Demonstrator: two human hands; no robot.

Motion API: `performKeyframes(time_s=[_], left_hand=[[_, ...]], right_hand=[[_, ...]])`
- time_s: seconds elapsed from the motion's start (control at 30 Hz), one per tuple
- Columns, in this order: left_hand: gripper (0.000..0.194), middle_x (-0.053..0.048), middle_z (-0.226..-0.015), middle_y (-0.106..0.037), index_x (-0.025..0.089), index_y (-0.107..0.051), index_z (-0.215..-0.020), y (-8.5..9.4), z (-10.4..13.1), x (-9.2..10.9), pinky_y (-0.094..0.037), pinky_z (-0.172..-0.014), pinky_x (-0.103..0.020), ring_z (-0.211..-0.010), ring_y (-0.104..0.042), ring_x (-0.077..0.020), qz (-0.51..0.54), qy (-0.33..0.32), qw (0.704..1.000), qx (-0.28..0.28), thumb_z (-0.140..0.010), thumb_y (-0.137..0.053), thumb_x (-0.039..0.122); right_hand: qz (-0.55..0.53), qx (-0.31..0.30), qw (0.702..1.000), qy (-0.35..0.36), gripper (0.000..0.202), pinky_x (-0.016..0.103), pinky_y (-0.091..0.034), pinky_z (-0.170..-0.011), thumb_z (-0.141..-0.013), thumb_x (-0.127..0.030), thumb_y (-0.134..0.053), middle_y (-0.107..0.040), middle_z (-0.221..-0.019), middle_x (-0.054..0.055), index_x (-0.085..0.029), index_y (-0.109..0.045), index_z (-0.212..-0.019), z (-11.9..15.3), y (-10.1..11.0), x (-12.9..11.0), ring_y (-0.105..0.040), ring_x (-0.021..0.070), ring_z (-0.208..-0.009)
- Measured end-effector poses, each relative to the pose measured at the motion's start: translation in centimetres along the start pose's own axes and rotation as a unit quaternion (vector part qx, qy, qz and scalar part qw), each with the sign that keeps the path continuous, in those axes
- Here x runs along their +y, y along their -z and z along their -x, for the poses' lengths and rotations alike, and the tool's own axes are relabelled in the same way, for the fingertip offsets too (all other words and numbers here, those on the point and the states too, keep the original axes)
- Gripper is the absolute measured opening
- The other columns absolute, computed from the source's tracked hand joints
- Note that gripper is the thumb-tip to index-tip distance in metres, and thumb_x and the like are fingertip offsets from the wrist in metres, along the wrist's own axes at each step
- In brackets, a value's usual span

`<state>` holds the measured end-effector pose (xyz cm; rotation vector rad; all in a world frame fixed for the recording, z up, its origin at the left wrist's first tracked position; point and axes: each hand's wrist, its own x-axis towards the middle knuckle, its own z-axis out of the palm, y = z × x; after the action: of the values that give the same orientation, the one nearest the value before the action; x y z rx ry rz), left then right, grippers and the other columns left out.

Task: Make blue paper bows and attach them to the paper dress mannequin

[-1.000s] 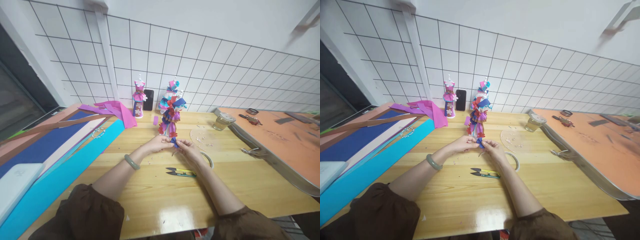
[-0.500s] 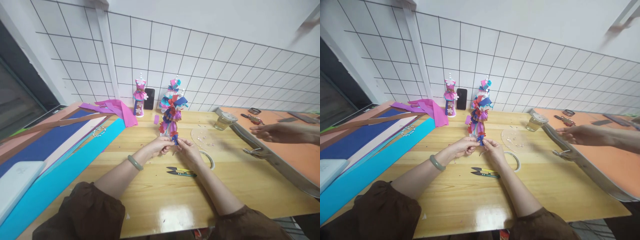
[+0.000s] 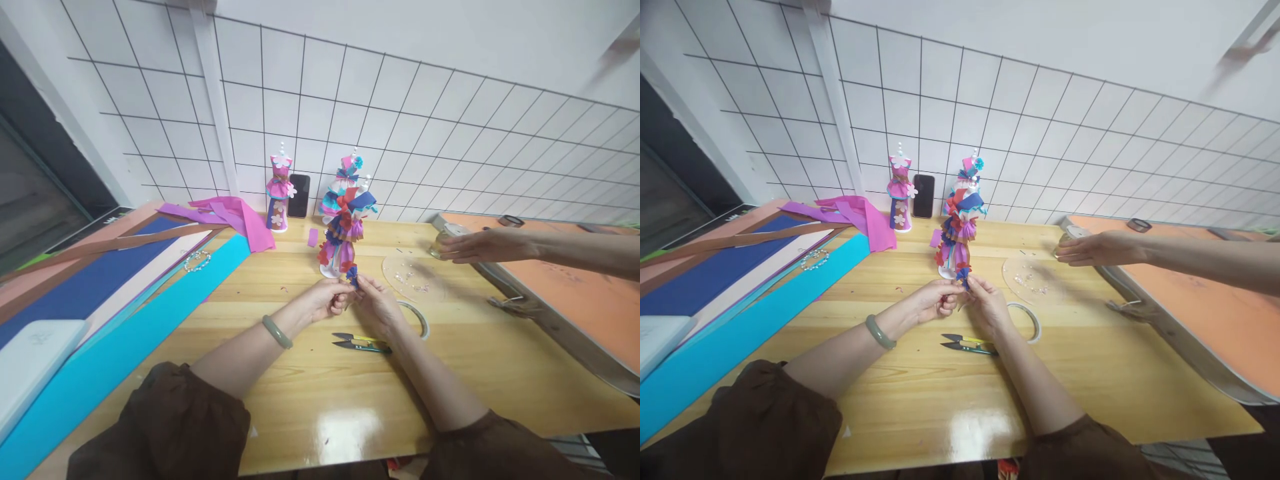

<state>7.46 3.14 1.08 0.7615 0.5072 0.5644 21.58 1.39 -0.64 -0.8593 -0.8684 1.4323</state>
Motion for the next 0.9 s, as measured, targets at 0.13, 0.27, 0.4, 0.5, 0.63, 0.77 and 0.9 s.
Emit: performKeyframes(time_s=[0.13, 0.27, 0.4, 0.5, 0.63, 0.77, 0.9], left_hand=[[0.019, 0.006, -0.05, -0.034, 0.014, -0.04, -0.064, 0.2, -0.3, -0.3, -0.015, -0.035, -0.012, -0.038, -0.027, -0.0005, 0.028, -0.002, 0.999, -0.019, -0.069, -0.058, 0.021], [0.018, 0.006, -0.051, -0.033, 0.014, -0.041, -0.064, 0.5, -0.5, -0.5, -0.015, -0.035, -0.013, -0.039, -0.027, -0.0007, 0.04, 0.004, 0.999, -0.027, -0.069, -0.057, 0.022], [0.019, 0.006, -0.051, -0.033, 0.014, -0.041, -0.063, 0.4, -0.4, -0.5, -0.014, -0.036, -0.013, -0.039, -0.025, -0.0008, 0.03, 0.01, 0.999, -0.021, -0.069, -0.057, 0.023], [0.019, 0.007, -0.05, -0.032, 0.014, -0.045, -0.066, 0.1, -0.3, -0.5, -0.014, -0.036, -0.014, -0.039, -0.024, -0.0005, 0.0, 0.01, 1.0, -0.011, -0.067, -0.059, 0.026], [0.027, 0.007, -0.049, -0.033, 0.014, -0.049, -0.068, -0.3, 0.3, -0.3, -0.013, -0.037, -0.015, -0.038, -0.025, -0.0006, -0.093, 0.004, 0.995, 0.025, -0.064, -0.063, 0.036], [0.033, 0.006, -0.05, -0.038, 0.015, -0.053, -0.075, 0.0, 1.2, 0.9, -0.014, -0.037, -0.017, -0.038, -0.027, -0.0017, -0.238, -0.027, 0.97, 0.039, -0.059, -0.066, 0.04], [0.043, 0.006, -0.051, -0.04, 0.015, -0.055, -0.088, 0.0, 2.1, 2.4, -0.019, -0.038, -0.019, -0.039, -0.031, -0.003, -0.299, -0.054, 0.95, 0.07, -0.058, -0.067, 0.043]], right_hand=[[-0.006, -0.015, 1.0, -0.003, 0.013, 0.026, -0.046, -0.071, -0.07, -0.028, -0.064, -0.066, -0.08, -0.001, -0.023, -0.065, -0.082, 0.0, 0.1, 0.2, -0.059, 0.0107, -0.07], [-0.012, -0.018, 1.0, -0.001, 0.011, 0.025, -0.046, -0.07, -0.071, -0.026, -0.063, -0.065, -0.079, -0.001, -0.022, -0.064, -0.081, 0.2, -0.1, 0.1, -0.058, 0.0104, -0.069], [-0.013, -0.019, 1.0, -0.001, 0.011, 0.024, -0.046, -0.069, -0.071, -0.026, -0.063, -0.065, -0.079, -0.001, -0.022, -0.064, -0.081, 0.3, -0.2, 0.0, -0.058, 0.0098, -0.069], [-0.01, -0.01, 1.0, 0.002, 0.011, 0.023, -0.046, -0.068, -0.069, -0.026, -0.065, -0.065, -0.079, -0.001, -0.022, -0.064, -0.079, 0.3, -0.3, -0.2, -0.058, 0.0094, -0.069], [0.002, -0.013, 1.0, 0.012, 0.012, 0.024, -0.046, -0.064, -0.067, -0.027, -0.066, -0.065, -0.072, -0.001, -0.021, -0.064, -0.078, 0.4, -0.4, -0.8, -0.058, 0.0096, -0.064], [0.062, -0.004, 0.998, 0.026, 0.016, 0.026, -0.047, -0.063, -0.065, -0.029, -0.068, -0.067, -0.073, 0.0, -0.022, -0.065, -0.078, 0.6, -0.3, -1.3, -0.059, 0.0119, -0.064], [0.166, 0.002, 0.984, 0.069, 0.016, 0.028, -0.046, -0.071, -0.064, -0.029, -0.068, -0.068, -0.079, 0.001, -0.021, -0.067, -0.079, 0.8, -0.4, -1.7, -0.06, 0.0132, -0.072]])
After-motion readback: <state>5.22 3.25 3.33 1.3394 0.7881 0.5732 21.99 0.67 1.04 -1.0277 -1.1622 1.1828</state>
